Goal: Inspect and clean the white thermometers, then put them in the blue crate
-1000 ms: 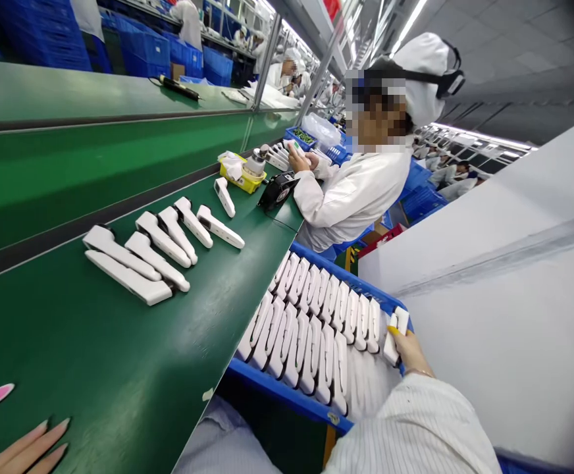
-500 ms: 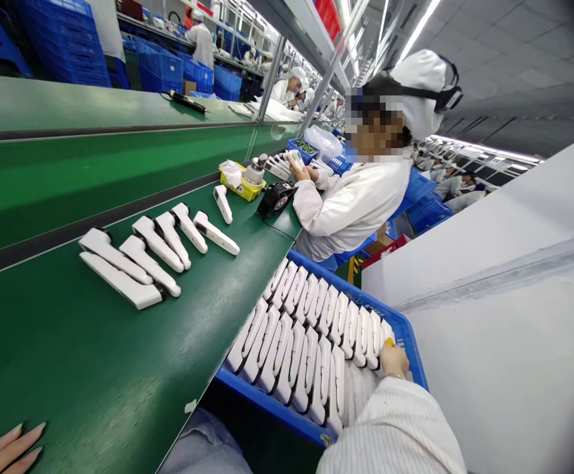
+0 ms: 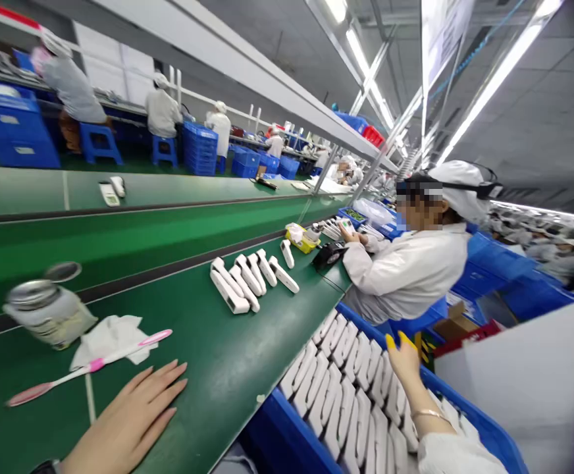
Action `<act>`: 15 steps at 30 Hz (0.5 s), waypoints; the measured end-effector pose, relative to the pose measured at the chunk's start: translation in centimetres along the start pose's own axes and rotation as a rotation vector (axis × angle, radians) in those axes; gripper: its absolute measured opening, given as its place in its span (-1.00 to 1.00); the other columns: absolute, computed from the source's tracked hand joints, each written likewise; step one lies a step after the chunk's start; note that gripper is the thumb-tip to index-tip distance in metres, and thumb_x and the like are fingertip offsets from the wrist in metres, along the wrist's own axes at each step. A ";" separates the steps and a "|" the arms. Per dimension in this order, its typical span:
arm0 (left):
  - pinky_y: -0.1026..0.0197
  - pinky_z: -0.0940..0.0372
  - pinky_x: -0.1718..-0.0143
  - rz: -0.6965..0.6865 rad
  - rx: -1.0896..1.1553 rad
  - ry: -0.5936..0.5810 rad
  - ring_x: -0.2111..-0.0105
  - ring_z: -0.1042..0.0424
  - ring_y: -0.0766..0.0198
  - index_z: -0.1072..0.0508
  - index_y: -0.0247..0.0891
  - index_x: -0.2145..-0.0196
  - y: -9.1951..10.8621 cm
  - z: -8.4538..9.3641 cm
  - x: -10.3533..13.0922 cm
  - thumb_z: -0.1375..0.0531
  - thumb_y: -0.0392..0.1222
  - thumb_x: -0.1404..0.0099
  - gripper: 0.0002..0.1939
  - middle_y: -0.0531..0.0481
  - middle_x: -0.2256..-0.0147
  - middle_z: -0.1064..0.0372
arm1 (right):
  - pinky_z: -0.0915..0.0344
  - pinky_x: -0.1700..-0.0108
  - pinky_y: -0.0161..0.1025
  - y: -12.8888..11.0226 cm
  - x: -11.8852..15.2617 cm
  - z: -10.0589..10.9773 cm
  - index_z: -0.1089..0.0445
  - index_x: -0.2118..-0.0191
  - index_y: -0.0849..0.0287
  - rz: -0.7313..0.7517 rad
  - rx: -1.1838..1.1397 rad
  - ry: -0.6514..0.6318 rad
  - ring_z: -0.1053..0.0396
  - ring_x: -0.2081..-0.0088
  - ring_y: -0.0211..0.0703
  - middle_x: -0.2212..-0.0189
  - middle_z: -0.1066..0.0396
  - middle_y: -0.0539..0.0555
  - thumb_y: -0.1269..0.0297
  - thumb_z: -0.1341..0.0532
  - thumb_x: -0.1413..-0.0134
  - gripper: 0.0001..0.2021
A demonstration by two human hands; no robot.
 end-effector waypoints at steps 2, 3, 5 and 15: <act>0.01 -0.15 -0.15 0.036 0.018 -0.058 -0.16 -0.18 0.15 -0.20 0.12 -0.15 0.4 0.6 0.1 0.03 0.01 -0.35 -0.58 0.15 -0.20 -0.12 | -0.20 -0.09 0.13 -7.6 0.2 -1.5 -0.24 -0.07 0.17 0.253 -0.068 -0.077 -0.22 -0.10 0.04 -0.12 -0.21 0.16 0.25 -0.15 -0.18 -0.65; -0.01 -0.15 -0.15 0.056 0.041 -0.073 -0.17 -0.17 0.14 -0.21 0.12 -0.15 0.6 0.9 0.2 0.05 0.02 -0.36 -0.59 0.15 -0.20 -0.12 | -0.19 -0.09 0.13 -11.3 0.8 -2.3 -0.26 -0.07 0.16 0.375 -0.097 -0.124 -0.22 -0.10 0.03 -0.12 -0.22 0.15 0.25 -0.16 -0.18 -0.66; -0.03 -0.15 -0.15 0.094 0.092 -0.085 -0.17 -0.17 0.12 -0.25 0.10 -0.13 0.9 1.3 0.5 0.07 0.04 -0.36 -0.59 0.13 -0.19 -0.14 | -0.17 -0.11 0.14 -18.1 2.8 -3.9 -0.27 -0.06 0.14 0.575 -0.133 -0.211 -0.20 -0.11 0.04 -0.15 -0.19 0.14 0.24 -0.18 -0.16 -0.65; -0.10 -0.09 -0.17 0.109 0.348 0.053 -0.14 -0.22 0.02 -0.34 0.10 -0.07 0.1 0.6 1.4 -0.06 -0.10 -0.29 -0.61 0.03 -0.13 -0.25 | -0.32 0.05 0.02 -32.5 7.8 -8.0 -0.34 0.07 0.20 0.566 -0.204 -0.403 -0.35 0.07 -0.07 0.05 -0.35 0.12 0.21 -0.18 -0.16 -0.74</act>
Point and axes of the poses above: each hand's wrist, its own x-axis away from the middle knuckle, its own z-axis out of the back of the hand, y = z × x, the point moved 4 cm from there along -x, towards the middle knuckle
